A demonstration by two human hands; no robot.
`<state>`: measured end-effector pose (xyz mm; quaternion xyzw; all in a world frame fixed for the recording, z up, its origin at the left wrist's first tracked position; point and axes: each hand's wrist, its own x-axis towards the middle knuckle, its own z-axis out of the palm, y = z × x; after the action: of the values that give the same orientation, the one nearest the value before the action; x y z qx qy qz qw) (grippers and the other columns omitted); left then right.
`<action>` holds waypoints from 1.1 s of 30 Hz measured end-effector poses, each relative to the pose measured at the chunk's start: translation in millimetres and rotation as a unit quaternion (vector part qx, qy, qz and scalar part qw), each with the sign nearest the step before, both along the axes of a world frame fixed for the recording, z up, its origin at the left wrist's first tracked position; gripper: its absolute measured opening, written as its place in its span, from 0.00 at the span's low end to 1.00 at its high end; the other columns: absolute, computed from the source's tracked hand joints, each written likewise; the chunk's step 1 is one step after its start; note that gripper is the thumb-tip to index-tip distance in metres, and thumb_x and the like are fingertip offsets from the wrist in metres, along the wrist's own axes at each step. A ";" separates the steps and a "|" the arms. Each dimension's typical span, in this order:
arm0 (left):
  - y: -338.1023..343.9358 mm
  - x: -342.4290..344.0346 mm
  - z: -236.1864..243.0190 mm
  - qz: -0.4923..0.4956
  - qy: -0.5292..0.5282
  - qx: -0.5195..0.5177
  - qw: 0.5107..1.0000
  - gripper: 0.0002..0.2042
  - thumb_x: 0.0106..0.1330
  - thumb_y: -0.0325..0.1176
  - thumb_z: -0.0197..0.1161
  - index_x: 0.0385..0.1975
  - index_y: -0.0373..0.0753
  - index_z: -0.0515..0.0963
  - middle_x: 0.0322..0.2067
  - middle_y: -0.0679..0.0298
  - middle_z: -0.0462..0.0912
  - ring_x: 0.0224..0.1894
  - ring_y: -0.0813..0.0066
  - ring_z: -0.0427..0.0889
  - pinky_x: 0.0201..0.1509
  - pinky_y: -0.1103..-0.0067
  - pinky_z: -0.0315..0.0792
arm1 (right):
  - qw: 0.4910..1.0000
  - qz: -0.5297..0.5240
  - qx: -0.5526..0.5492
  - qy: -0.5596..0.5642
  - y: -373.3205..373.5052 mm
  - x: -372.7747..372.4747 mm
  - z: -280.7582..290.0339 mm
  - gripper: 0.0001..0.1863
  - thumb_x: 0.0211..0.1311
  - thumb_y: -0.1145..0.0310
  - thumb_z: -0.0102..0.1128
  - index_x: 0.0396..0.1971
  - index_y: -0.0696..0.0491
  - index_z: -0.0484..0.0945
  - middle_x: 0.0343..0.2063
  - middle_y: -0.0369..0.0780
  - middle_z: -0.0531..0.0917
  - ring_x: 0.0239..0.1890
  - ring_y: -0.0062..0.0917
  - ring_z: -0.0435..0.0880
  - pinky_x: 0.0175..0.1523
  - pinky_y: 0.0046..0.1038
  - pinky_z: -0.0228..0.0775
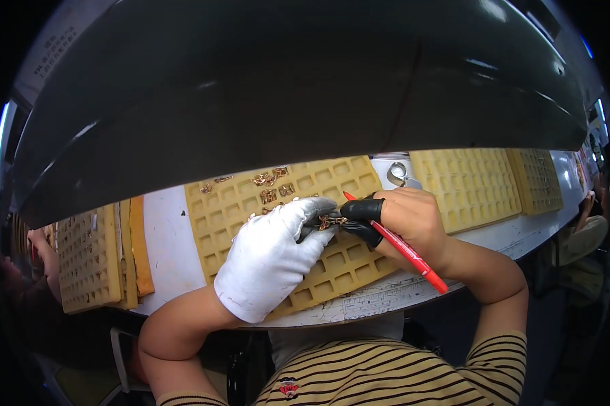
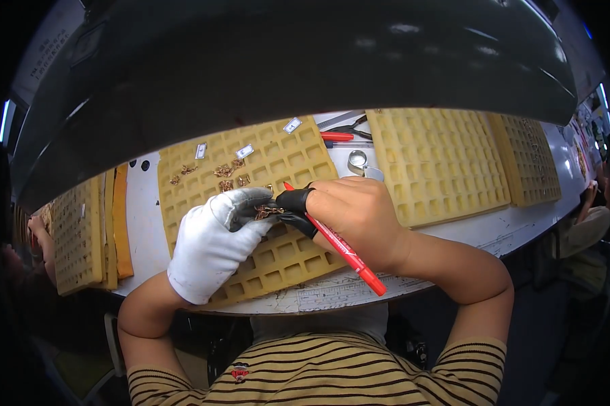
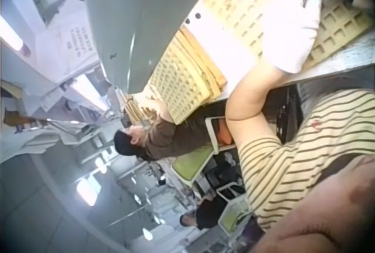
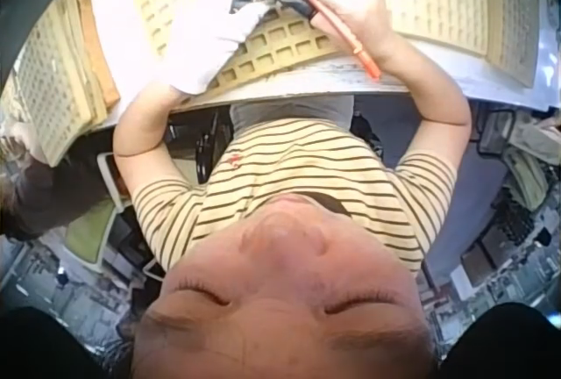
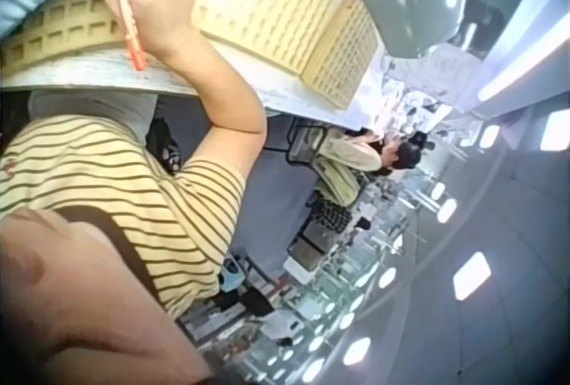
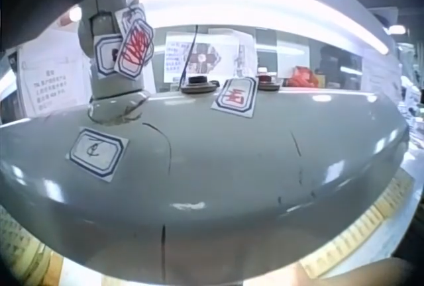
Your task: Inspecting and sorting small jewelry components at a workshop station.
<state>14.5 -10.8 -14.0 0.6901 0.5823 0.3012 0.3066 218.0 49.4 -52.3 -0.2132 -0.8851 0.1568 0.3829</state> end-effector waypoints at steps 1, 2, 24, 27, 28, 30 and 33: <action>0.1 -0.7 -0.5 -0.014 0.013 0.010 1.000 0.13 0.59 0.28 0.67 0.44 0.33 0.79 0.33 0.57 0.86 0.34 0.74 0.86 0.40 0.81 0.77 | 1.000 0.002 0.000 0.001 0.1 0.6 -0.5 0.16 0.29 0.77 0.63 0.27 0.56 0.77 0.18 0.40 0.75 0.19 0.34 0.76 0.23 0.33 0.65; 0.0 -1.1 -0.2 -0.014 0.013 0.011 1.000 0.13 0.59 0.28 0.67 0.44 0.33 0.79 0.33 0.57 0.86 0.34 0.74 0.86 0.40 0.81 0.77 | 1.000 0.000 0.007 -0.013 -0.4 2.1 1.0 0.16 0.29 0.77 0.63 0.27 0.56 0.77 0.18 0.40 0.75 0.18 0.34 0.75 0.22 0.32 0.64; 7.7 -0.9 18.3 0.004 -0.155 -0.266 0.951 0.15 0.67 0.34 0.59 0.49 0.33 0.76 0.35 0.60 0.86 0.34 0.79 0.86 0.30 0.85 0.78 | 1.000 0.012 0.013 0.005 -1.7 2.4 1.5 0.12 0.30 0.77 0.65 0.20 0.55 0.72 0.16 0.39 0.73 0.17 0.32 0.75 0.21 0.31 0.65; 7.1 -2.2 12.6 -0.003 -0.155 -0.243 0.958 0.15 0.66 0.34 0.60 0.49 0.33 0.76 0.35 0.60 0.86 0.34 0.79 0.86 0.31 0.85 0.78 | 1.000 0.015 0.006 0.005 -2.6 1.7 3.3 0.12 0.30 0.76 0.65 0.20 0.55 0.72 0.16 0.40 0.73 0.17 0.33 0.76 0.21 0.31 0.65; 7.2 -2.2 11.6 -0.005 -0.160 -0.240 0.957 0.15 0.66 0.34 0.59 0.49 0.32 0.76 0.35 0.60 0.86 0.34 0.79 0.86 0.31 0.85 0.78 | 1.000 0.016 0.008 0.006 -2.4 2.1 3.2 0.12 0.30 0.76 0.65 0.20 0.55 0.71 0.16 0.40 0.73 0.17 0.33 0.76 0.21 0.31 0.65; 7.3 -1.5 13.4 0.005 -0.168 -0.255 0.952 0.15 0.66 0.33 0.60 0.50 0.33 0.75 0.36 0.60 0.86 0.35 0.79 0.86 0.31 0.85 0.78 | 1.000 0.011 0.006 0.000 -1.7 2.5 2.2 0.13 0.28 0.77 0.64 0.19 0.54 0.70 0.16 0.40 0.73 0.17 0.34 0.75 0.21 0.32 0.65; 7.1 -2.0 10.0 0.017 -0.184 -0.247 0.951 0.16 0.66 0.33 0.60 0.51 0.33 0.75 0.37 0.60 0.85 0.33 0.79 0.86 0.32 0.84 0.78 | 1.000 0.007 0.004 -0.030 1.2 4.4 3.6 0.13 0.33 0.79 0.65 0.26 0.56 0.76 0.18 0.41 0.76 0.18 0.32 0.77 0.22 0.30 0.66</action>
<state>12.5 -3.7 -4.0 0.5151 0.5834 0.2748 0.5646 222.5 50.6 -48.7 -0.2102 -0.8983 0.1498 0.3557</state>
